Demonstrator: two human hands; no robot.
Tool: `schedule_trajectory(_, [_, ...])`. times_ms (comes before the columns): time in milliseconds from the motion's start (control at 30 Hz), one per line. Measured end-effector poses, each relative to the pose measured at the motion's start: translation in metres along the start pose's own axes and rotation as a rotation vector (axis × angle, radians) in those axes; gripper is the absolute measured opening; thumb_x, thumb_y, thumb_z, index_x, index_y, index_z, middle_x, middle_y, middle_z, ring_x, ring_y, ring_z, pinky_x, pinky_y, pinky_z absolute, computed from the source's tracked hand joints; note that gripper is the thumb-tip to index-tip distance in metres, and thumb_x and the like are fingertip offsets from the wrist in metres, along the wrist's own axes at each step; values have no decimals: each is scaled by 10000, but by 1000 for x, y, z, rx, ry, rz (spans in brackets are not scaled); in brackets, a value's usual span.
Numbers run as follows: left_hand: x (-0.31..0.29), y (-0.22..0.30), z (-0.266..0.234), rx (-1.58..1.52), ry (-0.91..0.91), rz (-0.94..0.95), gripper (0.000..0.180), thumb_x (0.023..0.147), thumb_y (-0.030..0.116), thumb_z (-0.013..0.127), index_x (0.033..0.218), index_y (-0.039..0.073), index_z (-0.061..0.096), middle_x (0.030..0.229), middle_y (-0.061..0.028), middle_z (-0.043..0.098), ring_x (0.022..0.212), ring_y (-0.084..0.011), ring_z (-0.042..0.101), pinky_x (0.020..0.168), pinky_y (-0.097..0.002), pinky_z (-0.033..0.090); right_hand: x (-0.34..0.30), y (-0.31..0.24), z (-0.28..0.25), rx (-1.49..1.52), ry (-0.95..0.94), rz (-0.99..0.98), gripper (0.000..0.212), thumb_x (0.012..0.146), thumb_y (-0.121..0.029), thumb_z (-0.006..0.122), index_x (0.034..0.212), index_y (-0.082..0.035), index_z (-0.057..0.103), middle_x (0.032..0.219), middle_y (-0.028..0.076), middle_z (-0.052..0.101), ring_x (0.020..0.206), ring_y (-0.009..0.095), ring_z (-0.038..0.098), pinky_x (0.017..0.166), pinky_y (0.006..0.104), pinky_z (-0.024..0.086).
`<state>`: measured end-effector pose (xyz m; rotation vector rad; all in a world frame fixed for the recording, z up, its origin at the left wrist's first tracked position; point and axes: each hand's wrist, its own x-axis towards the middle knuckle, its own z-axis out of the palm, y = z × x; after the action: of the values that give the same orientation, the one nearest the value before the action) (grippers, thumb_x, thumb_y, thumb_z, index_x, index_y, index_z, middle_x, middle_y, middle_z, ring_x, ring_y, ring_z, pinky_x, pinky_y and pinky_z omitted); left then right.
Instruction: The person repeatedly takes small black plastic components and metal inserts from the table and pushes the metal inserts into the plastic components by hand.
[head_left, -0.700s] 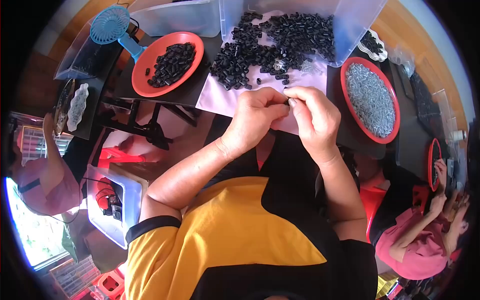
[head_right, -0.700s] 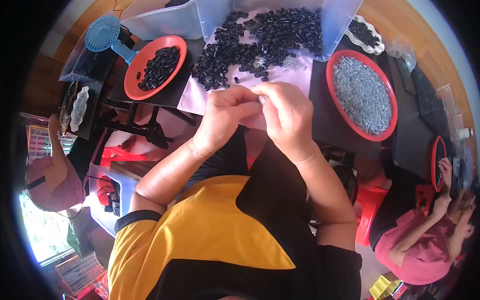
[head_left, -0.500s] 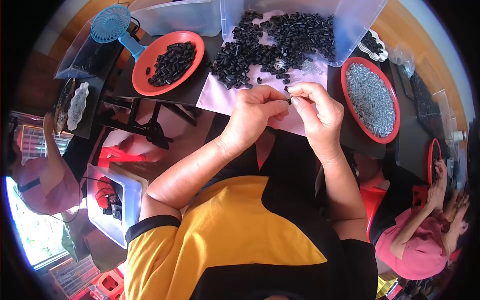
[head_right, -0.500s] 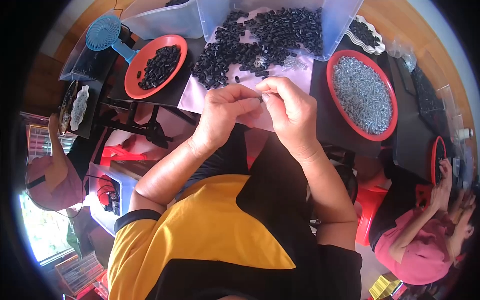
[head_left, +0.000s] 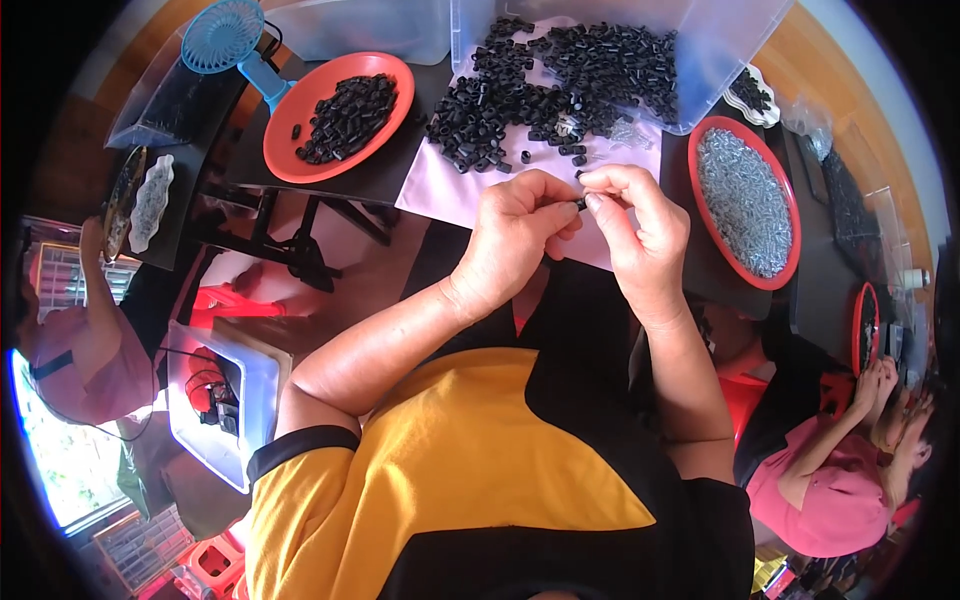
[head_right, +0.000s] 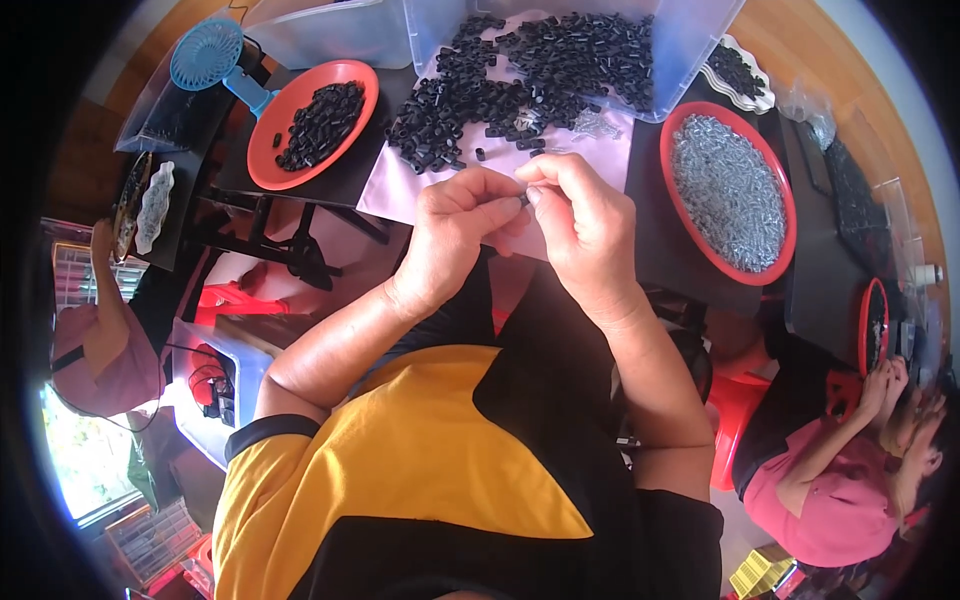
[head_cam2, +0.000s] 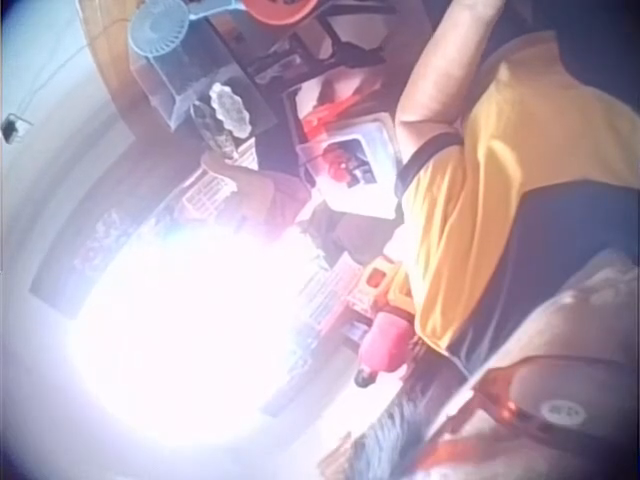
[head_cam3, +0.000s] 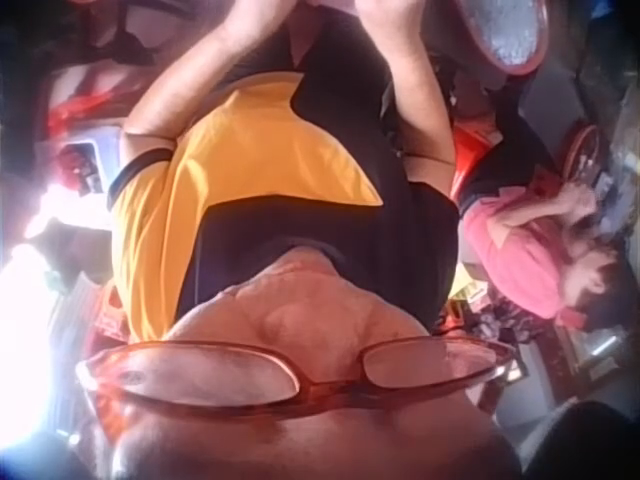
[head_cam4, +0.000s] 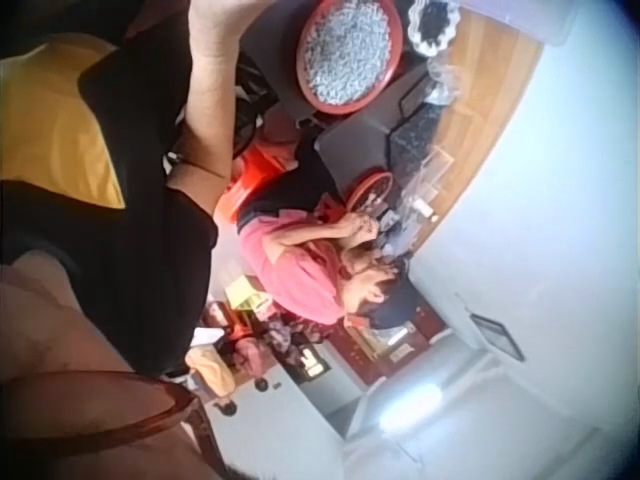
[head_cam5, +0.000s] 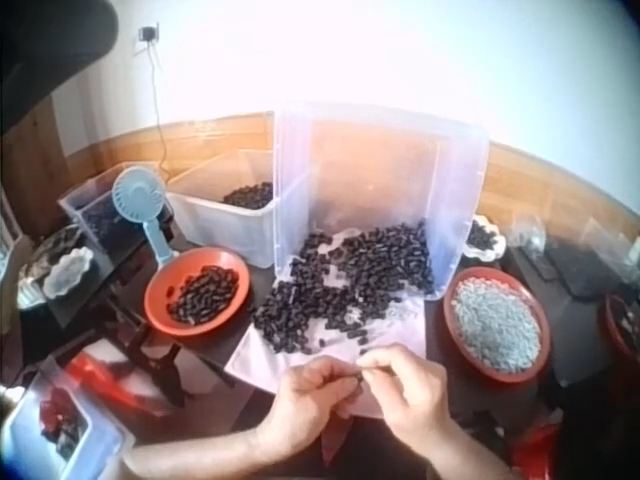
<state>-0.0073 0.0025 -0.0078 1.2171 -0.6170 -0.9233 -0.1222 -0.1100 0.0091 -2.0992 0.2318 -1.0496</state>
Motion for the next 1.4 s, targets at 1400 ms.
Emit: schedule_trajectory(1400, [1,2,2,84,58,31,105,905,2,637,986,-57,669,808,-43,644,745,-92,592,694,-241,498,6,6,-7,79,-85,77,176,851,110,620,991,6,644,871,71,715,813,141,711,740,272,556])
